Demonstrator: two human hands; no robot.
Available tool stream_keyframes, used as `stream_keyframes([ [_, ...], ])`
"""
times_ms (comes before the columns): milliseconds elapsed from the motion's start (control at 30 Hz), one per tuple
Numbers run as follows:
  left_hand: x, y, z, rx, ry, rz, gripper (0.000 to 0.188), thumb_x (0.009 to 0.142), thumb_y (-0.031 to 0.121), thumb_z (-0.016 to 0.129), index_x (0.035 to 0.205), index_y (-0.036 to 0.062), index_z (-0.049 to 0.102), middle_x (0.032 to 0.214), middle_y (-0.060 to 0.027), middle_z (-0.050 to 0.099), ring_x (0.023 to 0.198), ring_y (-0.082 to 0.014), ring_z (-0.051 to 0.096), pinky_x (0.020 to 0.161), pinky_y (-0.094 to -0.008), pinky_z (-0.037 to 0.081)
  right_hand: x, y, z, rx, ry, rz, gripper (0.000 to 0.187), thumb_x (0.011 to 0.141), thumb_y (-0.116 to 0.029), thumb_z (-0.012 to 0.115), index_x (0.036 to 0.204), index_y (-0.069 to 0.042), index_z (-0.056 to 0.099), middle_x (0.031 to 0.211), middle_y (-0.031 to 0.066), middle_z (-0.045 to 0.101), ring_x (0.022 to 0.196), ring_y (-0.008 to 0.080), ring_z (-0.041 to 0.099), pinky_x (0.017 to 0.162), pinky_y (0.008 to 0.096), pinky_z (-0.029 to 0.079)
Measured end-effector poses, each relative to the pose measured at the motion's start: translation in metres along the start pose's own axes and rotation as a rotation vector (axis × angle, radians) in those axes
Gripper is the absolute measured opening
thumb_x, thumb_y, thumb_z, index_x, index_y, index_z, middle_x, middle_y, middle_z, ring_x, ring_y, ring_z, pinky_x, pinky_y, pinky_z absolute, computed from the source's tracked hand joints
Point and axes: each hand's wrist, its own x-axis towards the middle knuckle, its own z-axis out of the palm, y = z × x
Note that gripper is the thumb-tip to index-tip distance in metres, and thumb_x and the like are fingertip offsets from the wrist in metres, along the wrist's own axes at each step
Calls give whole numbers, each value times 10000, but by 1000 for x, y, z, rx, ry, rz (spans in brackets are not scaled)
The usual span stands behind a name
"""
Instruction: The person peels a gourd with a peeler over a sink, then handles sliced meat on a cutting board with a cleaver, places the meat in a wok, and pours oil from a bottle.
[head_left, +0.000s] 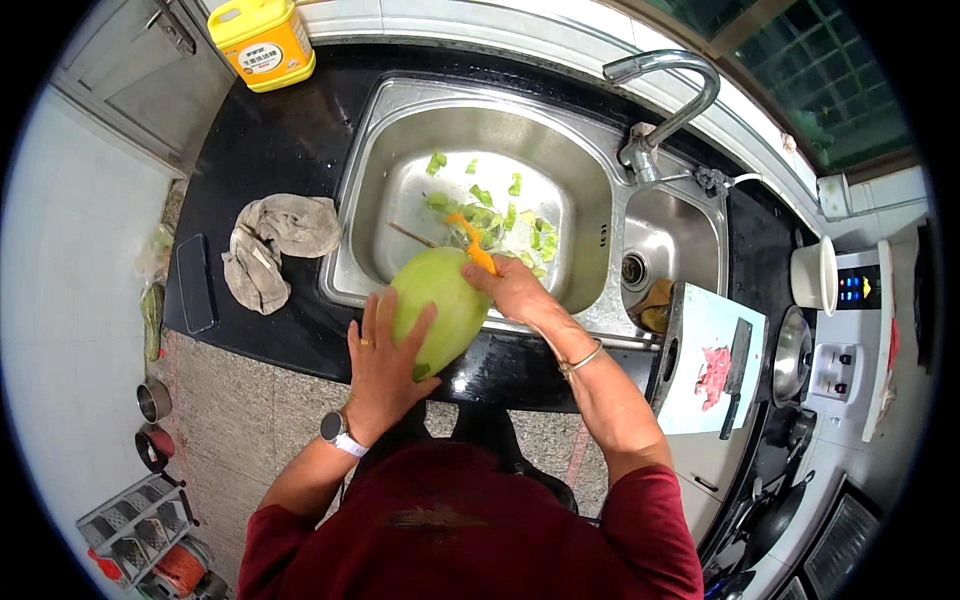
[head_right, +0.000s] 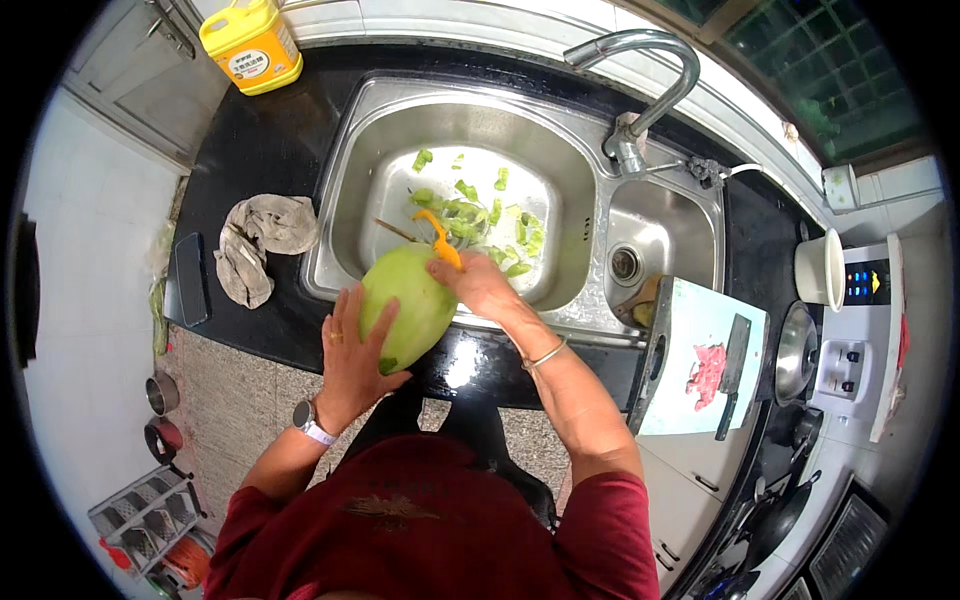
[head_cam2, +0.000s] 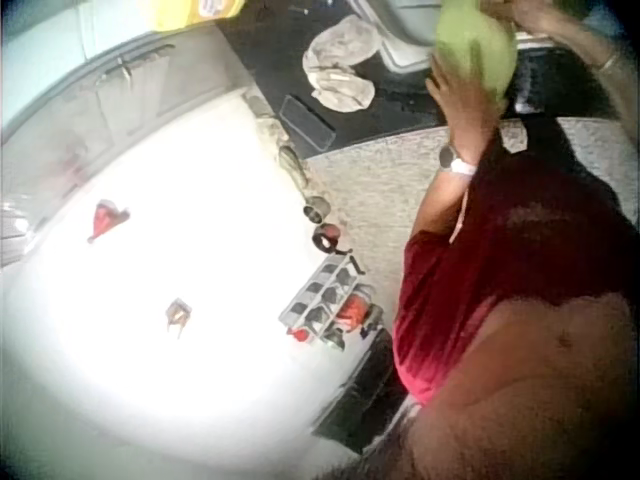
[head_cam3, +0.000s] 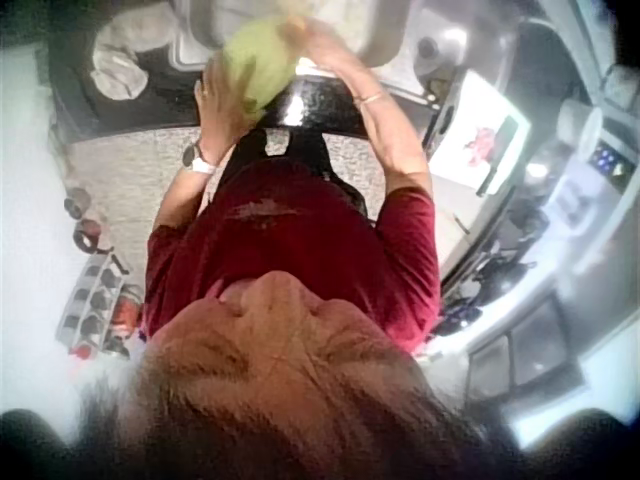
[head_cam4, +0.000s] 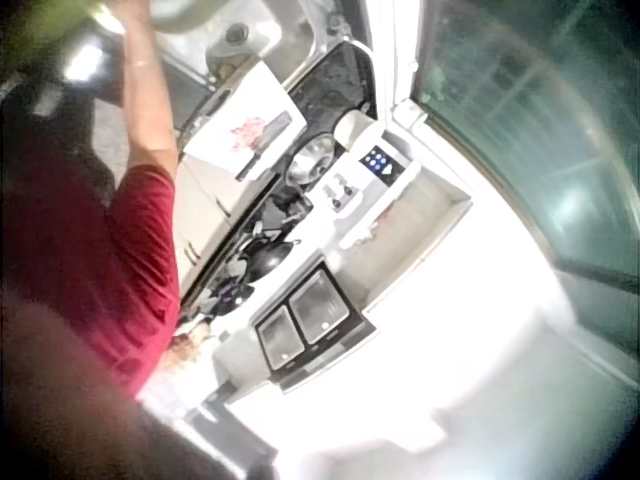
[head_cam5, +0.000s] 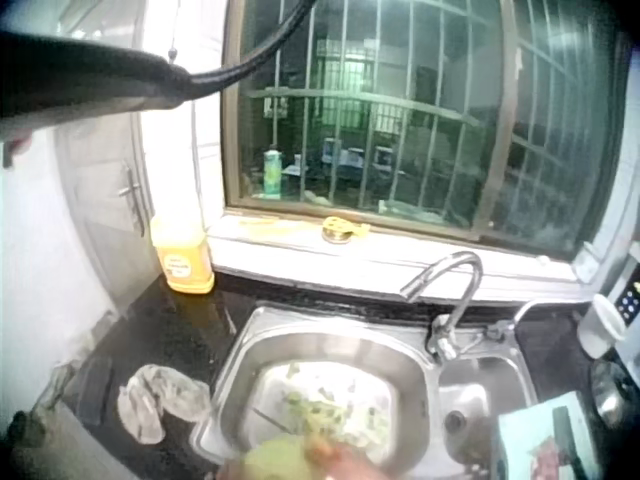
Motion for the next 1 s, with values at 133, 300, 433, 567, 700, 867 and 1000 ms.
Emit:
stream_keyframes([
  [133,-12,-2,-11,42,-121,68,1161,544,282,923,1533,240,316,1545,-259,232,1408,-507,250,1038,-609,357,1,-7,5,-60,-96,4,475,951,-412,621,1137,22,671,961,171,718,915,259,664,837,387,492],
  [300,-18,-15,-15,-19,-82,11,1080,592,217,873,1524,240,329,1542,-247,238,1404,-508,260,1056,-601,359,8,-14,20,-162,-29,-131,511,922,-455,646,1036,42,669,905,202,703,852,294,679,755,405,498],
  [433,-20,-26,-26,-138,15,-30,1080,584,158,853,1518,157,312,1523,-293,242,1382,-532,275,1072,-582,353,8,-52,30,-193,38,-186,547,894,-468,668,941,76,646,834,217,685,776,310,678,689,416,493],
  [567,-25,-32,-31,-118,91,-7,1092,575,89,835,1515,94,281,1508,-333,245,1364,-533,306,1096,-579,339,18,-70,40,-173,47,-230,574,879,-468,681,931,102,628,811,218,678,759,319,675,682,420,496],
  [700,-17,-44,-25,-214,266,37,1056,590,22,802,1512,96,293,1494,-334,279,1333,-529,359,1096,-556,353,22,-83,42,-206,94,-242,533,913,-454,637,971,75,626,795,225,676,750,340,677,670,430,500],
  [867,-18,-48,-23,-210,325,6,975,633,17,766,1499,75,324,1464,-346,324,1302,-524,404,1087,-532,372,-25,-96,27,-459,239,-291,447,1011,-414,503,975,23,587,723,285,638,722,444,662,659,508,500],
  [1000,-17,-50,-26,-261,321,-36,932,662,23,746,1495,53,330,1457,-358,331,1293,-528,414,1080,-534,376,-81,-78,52,-819,184,-435,383,1016,-371,519,930,-1,564,587,257,583,578,479,609,545,568,472],
])
